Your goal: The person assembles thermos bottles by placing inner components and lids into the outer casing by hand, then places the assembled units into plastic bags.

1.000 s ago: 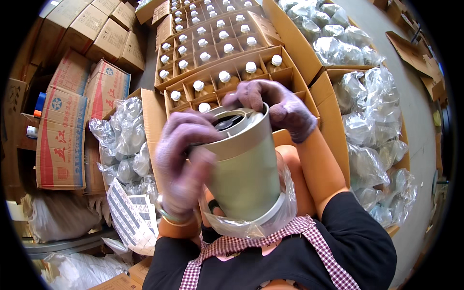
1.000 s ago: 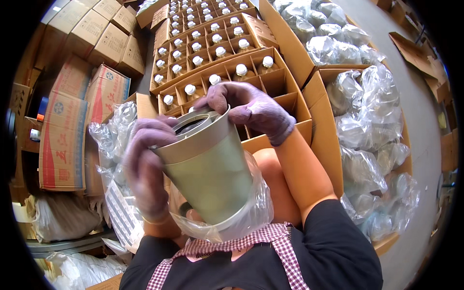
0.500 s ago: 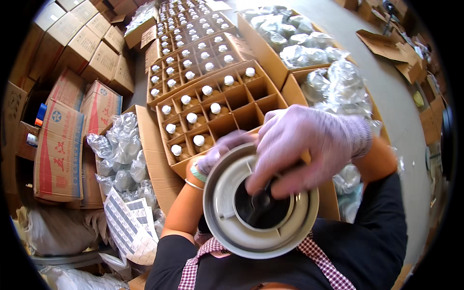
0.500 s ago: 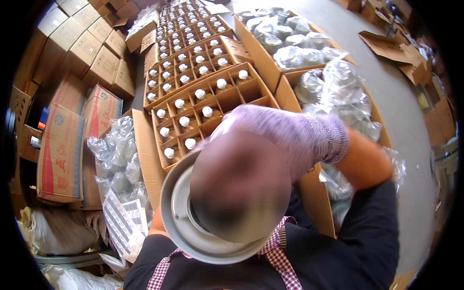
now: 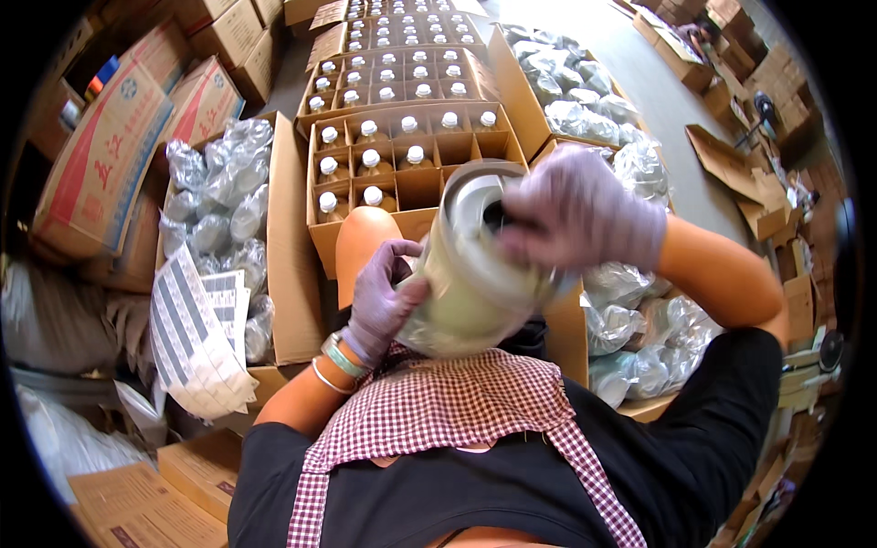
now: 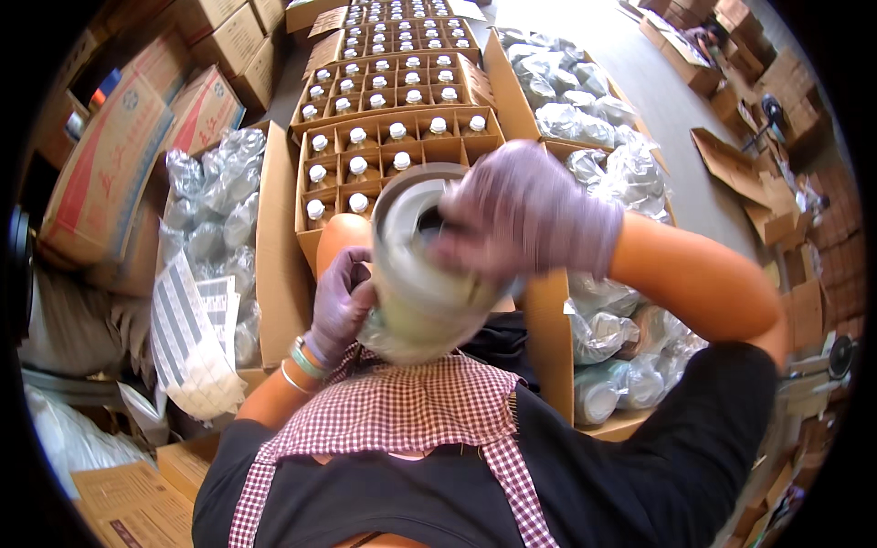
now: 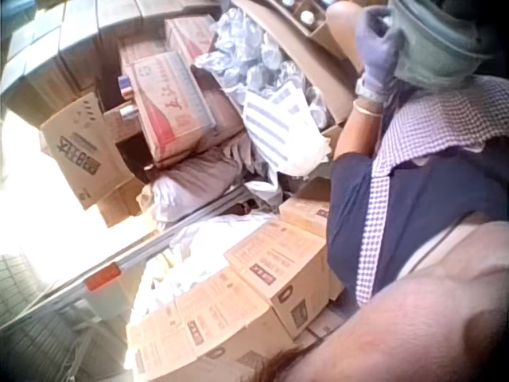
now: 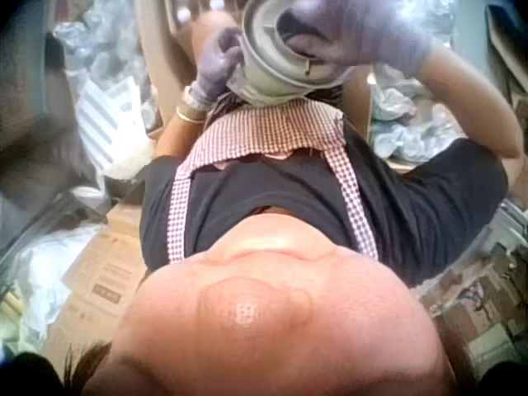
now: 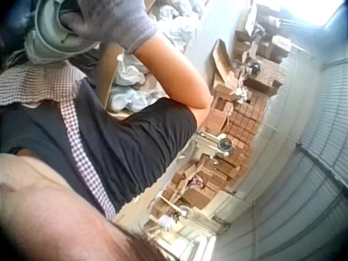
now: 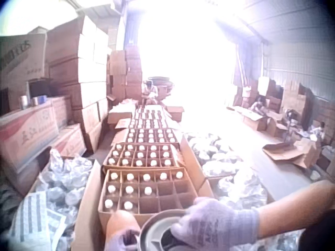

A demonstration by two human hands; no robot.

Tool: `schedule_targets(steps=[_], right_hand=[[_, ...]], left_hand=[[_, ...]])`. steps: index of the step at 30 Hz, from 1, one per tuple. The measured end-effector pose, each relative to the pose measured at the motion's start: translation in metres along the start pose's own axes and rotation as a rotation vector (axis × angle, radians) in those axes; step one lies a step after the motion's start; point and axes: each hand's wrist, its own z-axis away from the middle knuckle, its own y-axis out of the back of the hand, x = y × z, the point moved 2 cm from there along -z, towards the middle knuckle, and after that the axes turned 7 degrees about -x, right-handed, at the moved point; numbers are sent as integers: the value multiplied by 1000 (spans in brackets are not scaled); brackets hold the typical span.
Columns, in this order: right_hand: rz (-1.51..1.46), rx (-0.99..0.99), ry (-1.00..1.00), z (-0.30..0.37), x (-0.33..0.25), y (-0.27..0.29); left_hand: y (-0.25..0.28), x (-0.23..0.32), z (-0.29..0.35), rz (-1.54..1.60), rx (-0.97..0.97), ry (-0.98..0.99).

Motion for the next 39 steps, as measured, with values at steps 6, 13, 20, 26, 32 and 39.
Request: schedule_targets(steps=[6,13,20,26,32,39], right_hand=[[-1481,979,-38,-19,83,-110],[-1962,754,-16,-29,34,-264],[-1820,986,342,4,4,-132],[-1247,1189,584,14,-50,-10],[-272,634,620,-27,-110,60],[-1220,939,266,-22,-26,-58]], left_hand=[[-12,-4,21,37,148,7],[4,19,50,-297,-199,-330],[59,110,70,-768,-147,-645],[51,160,57,-428,-191,-884],[68,93,62,196,14,-435],[156,16,128,11,322,-342]])
